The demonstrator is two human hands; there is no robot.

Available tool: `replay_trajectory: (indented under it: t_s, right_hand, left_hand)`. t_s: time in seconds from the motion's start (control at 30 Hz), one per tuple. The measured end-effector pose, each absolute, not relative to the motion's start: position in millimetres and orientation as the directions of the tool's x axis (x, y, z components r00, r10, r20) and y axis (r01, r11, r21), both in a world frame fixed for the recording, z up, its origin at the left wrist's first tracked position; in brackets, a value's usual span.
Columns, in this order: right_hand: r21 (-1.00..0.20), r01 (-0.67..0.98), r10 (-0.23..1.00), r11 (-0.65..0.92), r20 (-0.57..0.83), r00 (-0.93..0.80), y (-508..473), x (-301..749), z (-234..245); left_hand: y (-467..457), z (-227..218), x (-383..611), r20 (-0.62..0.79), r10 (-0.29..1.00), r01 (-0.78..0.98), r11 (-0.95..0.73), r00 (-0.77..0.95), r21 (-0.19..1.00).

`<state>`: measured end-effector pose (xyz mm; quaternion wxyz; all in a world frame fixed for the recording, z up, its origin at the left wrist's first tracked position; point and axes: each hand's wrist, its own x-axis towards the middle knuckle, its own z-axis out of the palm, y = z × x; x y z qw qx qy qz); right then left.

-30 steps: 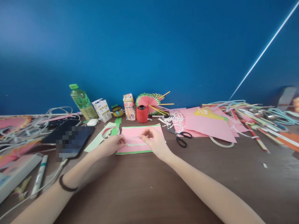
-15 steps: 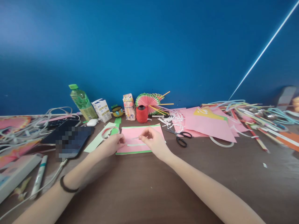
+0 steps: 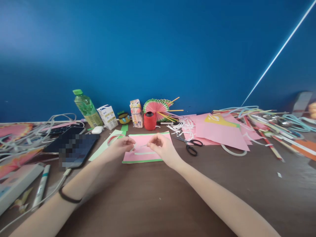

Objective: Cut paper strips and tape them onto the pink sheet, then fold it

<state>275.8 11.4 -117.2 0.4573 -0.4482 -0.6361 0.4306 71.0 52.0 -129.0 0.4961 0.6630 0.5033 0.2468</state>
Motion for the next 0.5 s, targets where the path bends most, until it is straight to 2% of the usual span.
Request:
replay_trajectory:
  t_s: [0.1,0.17,0.37,0.5]
  right_hand:
    - [-0.967,0.161,0.963,0.196,0.159,-0.219,13,280,-109]
    - [-0.971,0.163,0.957,0.174,0.128,-0.26,14,284,-103]
    - [-0.97,0.199,0.94,0.138,0.065,-0.335,12,286,-96]
    - [-0.966,0.2,0.923,0.162,0.077,-0.376,9,282,-96]
  left_hand:
    - [45,-121,79,-0.239,0.87,0.183,0.175,0.432,0.967]
    - [40,-117,84,-0.262,0.843,0.123,0.232,0.47,0.965]
    - [28,-113,95,-0.333,0.816,0.159,0.293,0.472,0.943]
    - [23,-110,99,-0.357,0.81,0.16,0.32,0.465,0.934]
